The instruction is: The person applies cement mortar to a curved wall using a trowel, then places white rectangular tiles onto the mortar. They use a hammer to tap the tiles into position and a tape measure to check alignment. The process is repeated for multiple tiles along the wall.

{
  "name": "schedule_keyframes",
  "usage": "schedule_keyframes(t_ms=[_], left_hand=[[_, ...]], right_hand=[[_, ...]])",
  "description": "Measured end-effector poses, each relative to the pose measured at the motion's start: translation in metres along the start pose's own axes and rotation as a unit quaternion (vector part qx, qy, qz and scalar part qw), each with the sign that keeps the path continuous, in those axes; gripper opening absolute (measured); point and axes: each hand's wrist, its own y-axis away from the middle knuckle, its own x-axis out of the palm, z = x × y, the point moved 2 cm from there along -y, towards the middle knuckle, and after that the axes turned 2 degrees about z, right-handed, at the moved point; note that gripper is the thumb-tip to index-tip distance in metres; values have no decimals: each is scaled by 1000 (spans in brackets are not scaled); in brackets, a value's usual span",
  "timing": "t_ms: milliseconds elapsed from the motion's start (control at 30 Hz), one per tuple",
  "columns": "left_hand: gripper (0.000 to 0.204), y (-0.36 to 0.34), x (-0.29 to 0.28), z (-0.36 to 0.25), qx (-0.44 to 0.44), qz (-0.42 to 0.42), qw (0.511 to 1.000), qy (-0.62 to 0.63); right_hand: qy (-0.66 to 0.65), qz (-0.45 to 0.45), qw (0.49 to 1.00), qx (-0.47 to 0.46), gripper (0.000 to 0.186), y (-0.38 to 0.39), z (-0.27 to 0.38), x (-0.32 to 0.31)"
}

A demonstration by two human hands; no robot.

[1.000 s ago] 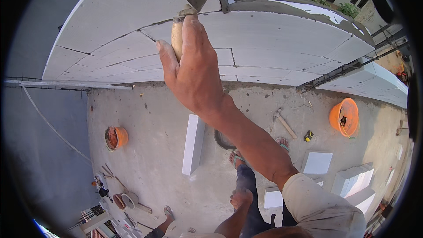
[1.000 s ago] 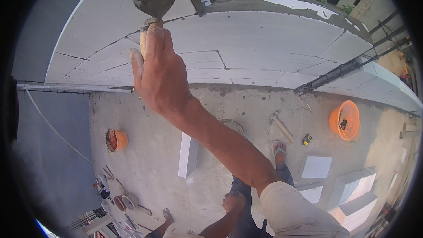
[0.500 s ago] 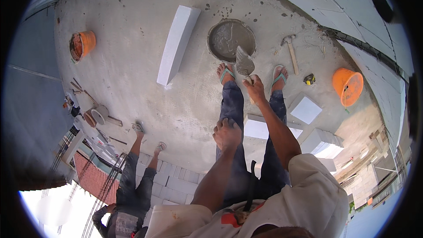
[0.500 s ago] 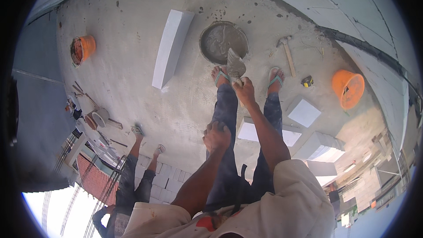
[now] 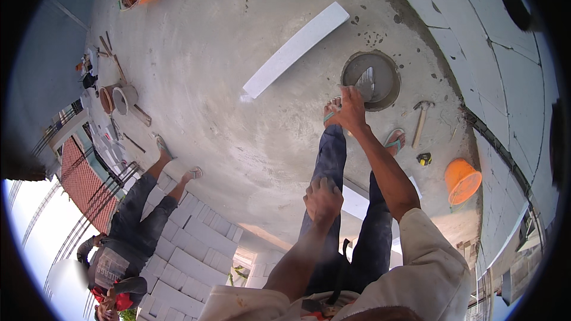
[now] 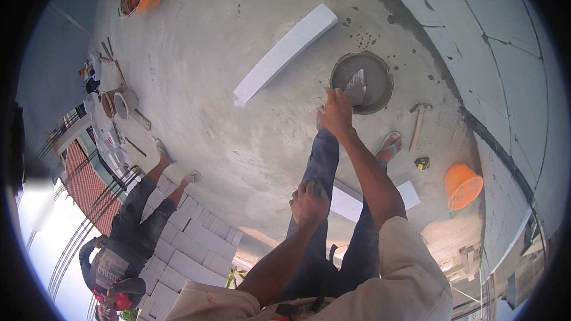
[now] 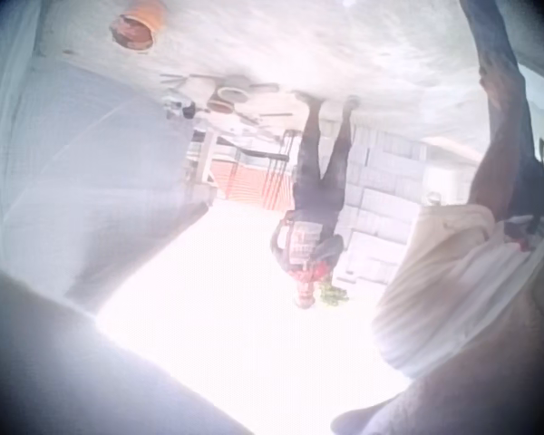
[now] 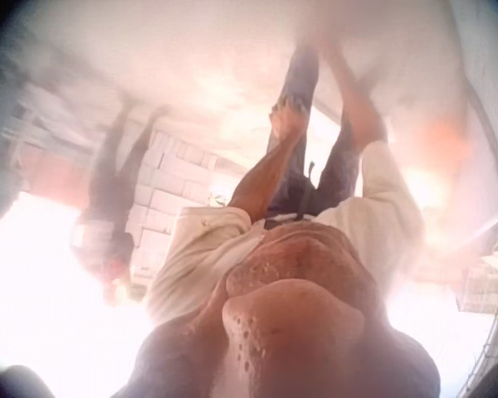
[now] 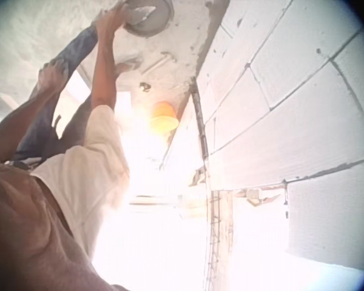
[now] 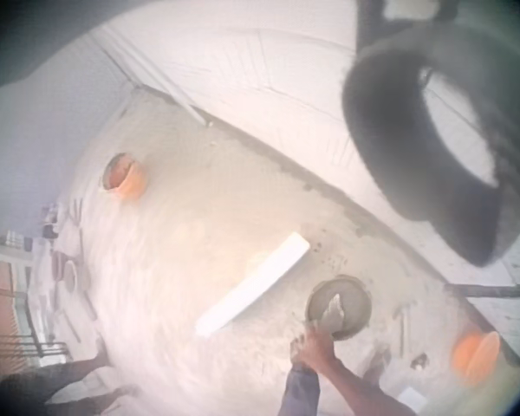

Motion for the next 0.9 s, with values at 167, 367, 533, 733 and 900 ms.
schedule_keyframes(t_ms=[167,367,533,733,900], left_hand=[[54,-9,-13,7,-6,33,998,62],[56,-9,-19,21,-45,46,985,160],[58,1,-1,26,-80,26,967,239],[61,12,14,14,-125,-17,948,292],[62,12,13,12,-138,-27,946,292]], right_hand=[[209,48,962,-168,94,-118,65,3],[461,91,840,-271,109,-223,92,56],[373,81,881,-278,126,-208,106,48],[-279,-36,927,247,118,-181,60,56],[-438,15,788,432,102,-223,140,98]])
